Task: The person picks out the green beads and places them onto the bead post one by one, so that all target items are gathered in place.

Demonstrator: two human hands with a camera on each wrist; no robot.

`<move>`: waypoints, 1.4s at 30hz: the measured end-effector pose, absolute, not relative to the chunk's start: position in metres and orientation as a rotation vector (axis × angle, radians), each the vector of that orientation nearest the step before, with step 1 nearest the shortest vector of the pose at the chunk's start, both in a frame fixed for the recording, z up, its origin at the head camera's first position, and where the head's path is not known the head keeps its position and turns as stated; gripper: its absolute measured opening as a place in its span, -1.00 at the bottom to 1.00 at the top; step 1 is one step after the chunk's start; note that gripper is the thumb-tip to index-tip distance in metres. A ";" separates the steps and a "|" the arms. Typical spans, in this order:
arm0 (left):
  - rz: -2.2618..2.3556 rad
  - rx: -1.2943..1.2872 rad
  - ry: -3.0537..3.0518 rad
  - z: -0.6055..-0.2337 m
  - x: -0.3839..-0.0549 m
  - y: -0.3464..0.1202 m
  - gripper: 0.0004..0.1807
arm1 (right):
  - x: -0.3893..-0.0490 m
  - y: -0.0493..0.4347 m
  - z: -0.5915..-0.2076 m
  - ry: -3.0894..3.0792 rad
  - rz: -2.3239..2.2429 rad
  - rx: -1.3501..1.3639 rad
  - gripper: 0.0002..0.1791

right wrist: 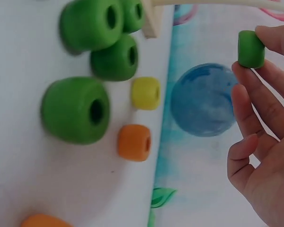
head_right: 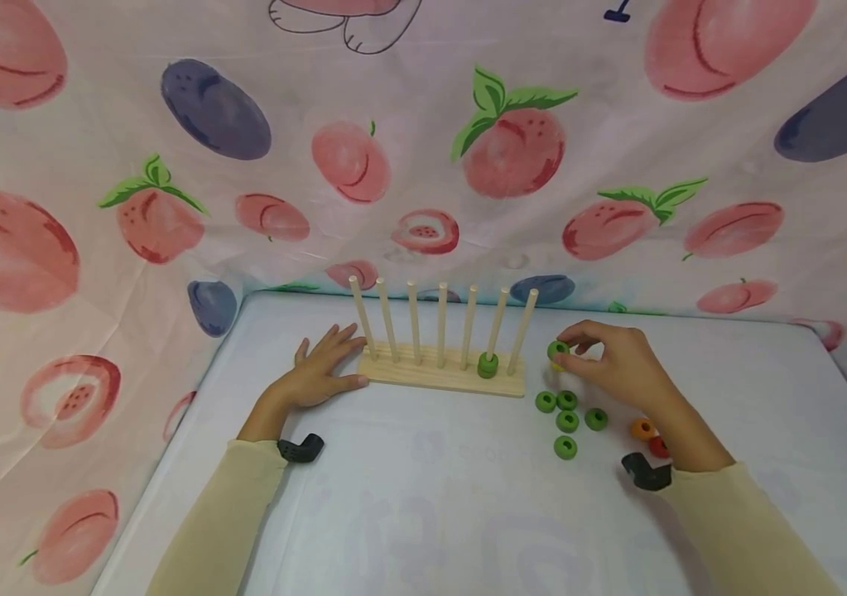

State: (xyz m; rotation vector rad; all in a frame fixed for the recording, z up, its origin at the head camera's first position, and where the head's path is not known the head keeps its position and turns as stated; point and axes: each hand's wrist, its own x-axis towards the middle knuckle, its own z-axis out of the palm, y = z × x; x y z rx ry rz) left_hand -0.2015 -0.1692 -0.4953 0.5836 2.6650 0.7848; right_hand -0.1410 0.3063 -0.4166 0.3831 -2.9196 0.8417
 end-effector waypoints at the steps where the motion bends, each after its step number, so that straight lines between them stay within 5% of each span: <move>1: 0.784 0.582 2.666 -0.495 -0.202 -0.169 -0.18 | -0.141 0.305 -0.414 -2.915 0.856 0.373 -0.72; 26: 0.789 0.584 2.662 -0.492 -0.200 -0.169 -0.18 | -0.143 0.265 -0.336 -2.581 1.076 0.172 -0.64; 42: 0.784 0.589 2.667 -0.492 -0.200 -0.169 -0.17 | -0.153 0.223 -0.326 -2.460 1.212 0.407 -0.70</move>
